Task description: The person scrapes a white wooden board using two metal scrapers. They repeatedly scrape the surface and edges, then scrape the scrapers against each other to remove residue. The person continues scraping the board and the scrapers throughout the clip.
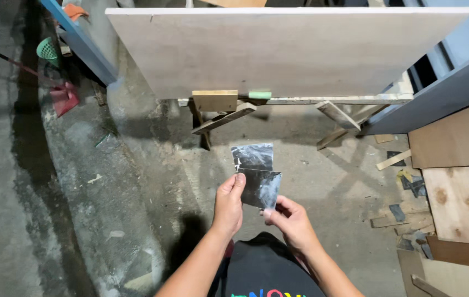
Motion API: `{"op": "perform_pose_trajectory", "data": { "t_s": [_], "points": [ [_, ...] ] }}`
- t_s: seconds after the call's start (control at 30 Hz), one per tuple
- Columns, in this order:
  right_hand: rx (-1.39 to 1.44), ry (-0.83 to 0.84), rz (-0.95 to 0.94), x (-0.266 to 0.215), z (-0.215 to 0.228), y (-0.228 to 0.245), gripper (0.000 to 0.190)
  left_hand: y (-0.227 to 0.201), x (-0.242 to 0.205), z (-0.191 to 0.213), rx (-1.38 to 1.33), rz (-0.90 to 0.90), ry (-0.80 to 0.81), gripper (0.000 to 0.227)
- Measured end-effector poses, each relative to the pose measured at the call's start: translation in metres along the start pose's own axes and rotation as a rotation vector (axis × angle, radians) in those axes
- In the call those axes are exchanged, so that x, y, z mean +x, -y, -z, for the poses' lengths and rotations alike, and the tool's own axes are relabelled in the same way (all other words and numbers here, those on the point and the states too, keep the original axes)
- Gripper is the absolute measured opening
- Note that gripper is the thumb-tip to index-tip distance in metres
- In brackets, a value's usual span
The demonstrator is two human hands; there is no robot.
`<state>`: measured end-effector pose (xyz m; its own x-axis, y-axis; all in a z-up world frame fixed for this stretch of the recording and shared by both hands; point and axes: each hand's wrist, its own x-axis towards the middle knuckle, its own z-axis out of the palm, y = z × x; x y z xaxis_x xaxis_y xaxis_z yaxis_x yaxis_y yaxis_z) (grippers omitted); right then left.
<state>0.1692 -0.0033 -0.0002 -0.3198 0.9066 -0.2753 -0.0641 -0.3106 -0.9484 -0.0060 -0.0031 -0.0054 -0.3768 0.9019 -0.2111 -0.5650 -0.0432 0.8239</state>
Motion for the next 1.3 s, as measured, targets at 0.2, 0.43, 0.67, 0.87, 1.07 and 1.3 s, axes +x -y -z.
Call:
{"op": "perform_pose_trajectory", "data": {
  "t_s": [0.2, 0.43, 0.67, 0.87, 1.07, 1.3],
  "points": [
    [0.211, -0.224, 0.102, 0.018, 0.013, -0.025, 0.004, -0.040, 0.004, 0.024, 0.222, 0.116, 0.053, 0.033],
    [0.653, -0.446, 0.058, 0.018, 0.053, 0.005, 0.007, -0.054, 0.009, 0.039, 0.338, 0.007, 0.010, 0.048],
    [0.252, -0.421, 0.071, -0.004, 0.065, 0.016, 0.039, -0.024, -0.003, 0.011, 0.280, 0.084, -0.018, 0.059],
    [-0.955, -0.384, 0.862, -0.041, 0.033, 0.089, 0.035, 0.006, -0.016, -0.019, 0.487, 0.058, 0.044, 0.017],
    [-1.009, -0.097, 1.034, -0.044, 0.019, 0.083, 0.039, 0.017, -0.036, -0.049, 0.553, -0.104, 0.183, 0.017],
    [-1.036, -0.032, 0.868, -0.038, 0.030, 0.060, 0.055, 0.018, -0.040, -0.052, 0.534, -0.182, 0.225, 0.013]
  ]
}}
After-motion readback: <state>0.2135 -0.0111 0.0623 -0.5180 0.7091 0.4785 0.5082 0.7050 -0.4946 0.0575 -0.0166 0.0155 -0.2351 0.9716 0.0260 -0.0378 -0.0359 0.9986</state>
